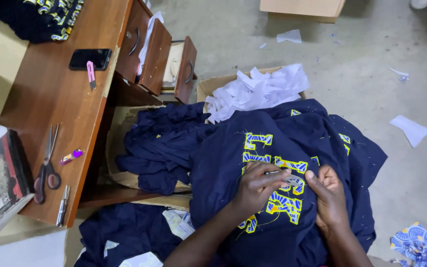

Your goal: Trimming loose threads from the embroidery on navy blue t-shirts using a small snipping tool.

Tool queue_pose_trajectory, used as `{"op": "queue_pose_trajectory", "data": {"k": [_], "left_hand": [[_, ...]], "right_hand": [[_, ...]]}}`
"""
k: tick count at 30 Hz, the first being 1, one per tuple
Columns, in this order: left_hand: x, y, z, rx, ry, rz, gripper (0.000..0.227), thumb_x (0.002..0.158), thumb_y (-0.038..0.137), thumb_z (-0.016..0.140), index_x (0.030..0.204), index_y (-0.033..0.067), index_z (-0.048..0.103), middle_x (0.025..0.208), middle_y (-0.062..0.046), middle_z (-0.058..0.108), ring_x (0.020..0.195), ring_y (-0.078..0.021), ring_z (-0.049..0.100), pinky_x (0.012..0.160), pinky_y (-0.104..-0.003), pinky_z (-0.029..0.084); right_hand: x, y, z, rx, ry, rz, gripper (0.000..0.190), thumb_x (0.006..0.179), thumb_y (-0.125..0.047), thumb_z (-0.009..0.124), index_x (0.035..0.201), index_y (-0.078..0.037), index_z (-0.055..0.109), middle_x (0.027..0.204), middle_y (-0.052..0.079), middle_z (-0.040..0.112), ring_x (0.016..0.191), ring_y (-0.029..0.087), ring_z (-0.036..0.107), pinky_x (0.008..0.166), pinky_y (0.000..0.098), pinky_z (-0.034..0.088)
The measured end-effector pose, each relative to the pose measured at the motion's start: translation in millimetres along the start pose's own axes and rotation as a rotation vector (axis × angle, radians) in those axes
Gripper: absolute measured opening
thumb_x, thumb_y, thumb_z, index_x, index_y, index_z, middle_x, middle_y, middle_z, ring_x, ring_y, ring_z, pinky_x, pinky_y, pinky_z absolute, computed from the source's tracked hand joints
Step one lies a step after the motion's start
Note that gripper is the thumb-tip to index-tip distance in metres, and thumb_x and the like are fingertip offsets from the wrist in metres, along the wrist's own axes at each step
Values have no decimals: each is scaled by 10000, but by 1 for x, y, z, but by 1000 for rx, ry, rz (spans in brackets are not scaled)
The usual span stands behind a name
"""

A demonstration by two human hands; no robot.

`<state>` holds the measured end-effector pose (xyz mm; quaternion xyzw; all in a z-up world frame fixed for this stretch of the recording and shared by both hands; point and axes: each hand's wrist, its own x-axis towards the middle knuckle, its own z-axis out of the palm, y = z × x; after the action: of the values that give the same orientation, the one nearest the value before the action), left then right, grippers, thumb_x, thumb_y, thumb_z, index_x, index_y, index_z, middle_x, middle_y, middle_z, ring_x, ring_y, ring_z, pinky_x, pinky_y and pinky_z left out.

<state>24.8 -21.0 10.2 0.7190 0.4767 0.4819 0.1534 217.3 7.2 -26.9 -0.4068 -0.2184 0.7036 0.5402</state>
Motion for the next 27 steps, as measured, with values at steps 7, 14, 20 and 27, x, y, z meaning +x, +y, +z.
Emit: {"op": "queue_pose_trajectory", "data": {"k": [7, 14, 20, 27], "left_hand": [[12, -6, 2, 74, -112, 105, 290, 1013, 48, 800, 1248, 209, 749, 1080, 24, 744, 980, -208, 692, 910, -405, 397], [1, -19, 7, 24, -106, 82, 532, 902, 80, 928, 1353, 228, 690, 1135, -16, 703, 1013, -217, 695, 959, -416, 427], [9, -1, 7, 99, -83, 130, 281, 1015, 73, 829, 1232, 228, 741, 1015, 21, 702, 930, -193, 673, 918, -406, 398], [2, 1, 5, 26, -81, 54, 495, 908, 57, 903, 1345, 177, 706, 1128, -47, 685, 1021, -233, 681, 951, -411, 433]], "right_hand": [[-1, -5, 2, 0, 38, -38, 409, 934, -101, 764, 803, -198, 389, 727, 18, 602, 676, 67, 588, 650, 248, 509], [-8, -21, 19, -220, 130, -89, 470, 903, -107, 784, 764, -216, 348, 673, -91, 454, 648, -19, 431, 583, 182, 380], [-15, -35, 32, -344, 199, -109, 510, 912, -113, 769, 720, -218, 308, 659, -108, 326, 638, -12, 311, 559, 195, 287], [-13, -30, 26, -280, 200, -58, 498, 903, -105, 782, 738, -213, 325, 652, -96, 372, 620, -12, 355, 543, 190, 325]]}}
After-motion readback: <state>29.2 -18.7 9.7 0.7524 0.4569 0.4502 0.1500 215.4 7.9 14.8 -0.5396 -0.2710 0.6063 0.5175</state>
